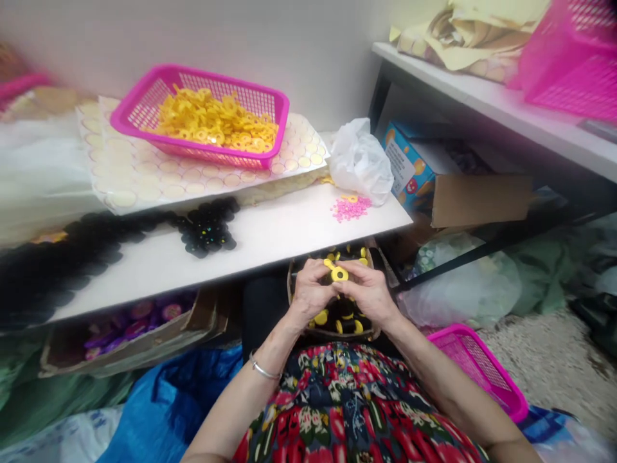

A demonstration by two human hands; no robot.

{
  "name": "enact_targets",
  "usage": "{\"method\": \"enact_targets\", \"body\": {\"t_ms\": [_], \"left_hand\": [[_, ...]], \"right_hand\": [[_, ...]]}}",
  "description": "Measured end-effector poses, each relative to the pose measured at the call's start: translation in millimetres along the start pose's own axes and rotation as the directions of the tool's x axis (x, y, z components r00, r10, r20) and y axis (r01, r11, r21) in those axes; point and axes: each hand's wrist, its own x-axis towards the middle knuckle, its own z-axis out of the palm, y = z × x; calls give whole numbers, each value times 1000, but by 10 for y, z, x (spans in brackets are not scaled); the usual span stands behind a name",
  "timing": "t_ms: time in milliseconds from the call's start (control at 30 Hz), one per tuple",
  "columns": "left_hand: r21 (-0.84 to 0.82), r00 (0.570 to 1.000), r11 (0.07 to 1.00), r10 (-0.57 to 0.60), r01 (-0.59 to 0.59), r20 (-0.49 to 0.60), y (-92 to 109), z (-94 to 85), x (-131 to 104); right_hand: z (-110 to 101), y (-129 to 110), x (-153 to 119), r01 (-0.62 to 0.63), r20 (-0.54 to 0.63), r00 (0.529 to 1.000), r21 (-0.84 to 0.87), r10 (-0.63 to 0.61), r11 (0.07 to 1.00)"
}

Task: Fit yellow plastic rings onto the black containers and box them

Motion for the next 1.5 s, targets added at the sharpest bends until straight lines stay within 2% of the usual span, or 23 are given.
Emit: {"method": "enact_targets", "body": {"t_ms": [100,167,267,367,467,533,600,667,733,767,867,967,1033,1167,1267,1400,1500], "left_hand": [[56,996,996,-61,65,-69,-143,-137,254],[64,987,992,-101,110,-123,-257,-228,444],[6,969,985,-170,174,-178,-435,-348,692],[-80,952,970,-240,229,-189,-591,-445,865],[-76,937,963,-269,258,-225,-692,-533,956],[-77,936,957,-289,279,-201,-716,-590,977],[-179,924,927,-356,330,-137,-701,-634,984],[-372,879,839,-464,397,-108,-658,-649,992],[-536,822,737,-555,413,-130,-611,-627,1005],[-583,807,707,-574,401,-142,-592,-605,1012],[-621,816,699,-555,354,-160,-575,-525,1025],[-597,811,725,-549,343,-201,-594,-476,1023],[-570,801,743,-553,351,-229,-602,-462,1019],[-541,760,741,-597,398,-257,-565,-430,1009],[-534,726,733,-625,421,-286,-494,-399,1020],[-550,726,725,-628,414,-281,-438,-389,1109],[-516,725,730,-635,448,-268,-477,-408,1150]], "right_hand": [[110,-26,392,176,83,983,-138,-166,975],[197,-28,674,254,149,963,-223,-225,941],[336,28,1051,302,211,945,-275,-249,913],[469,128,1329,298,212,947,-296,-242,907],[574,216,1491,294,225,947,-322,-229,900],[622,258,1538,296,229,946,-323,-229,899],[655,289,1551,303,215,945,-304,-244,903],[681,316,1545,297,192,949,-265,-251,917],[705,341,1527,254,154,962,-194,-226,948],[717,353,1516,217,129,971,-141,-199,966],[747,379,1483,28,71,997,99,-35,995],[765,375,1472,-242,143,968,336,205,910],[782,361,1481,-347,161,938,392,308,852],[840,346,1504,-403,78,911,386,406,830],[865,330,1514,-434,72,893,400,444,807],[861,277,1567,-434,57,892,385,448,814],[883,281,1603,-409,10,901,358,434,839]]}}
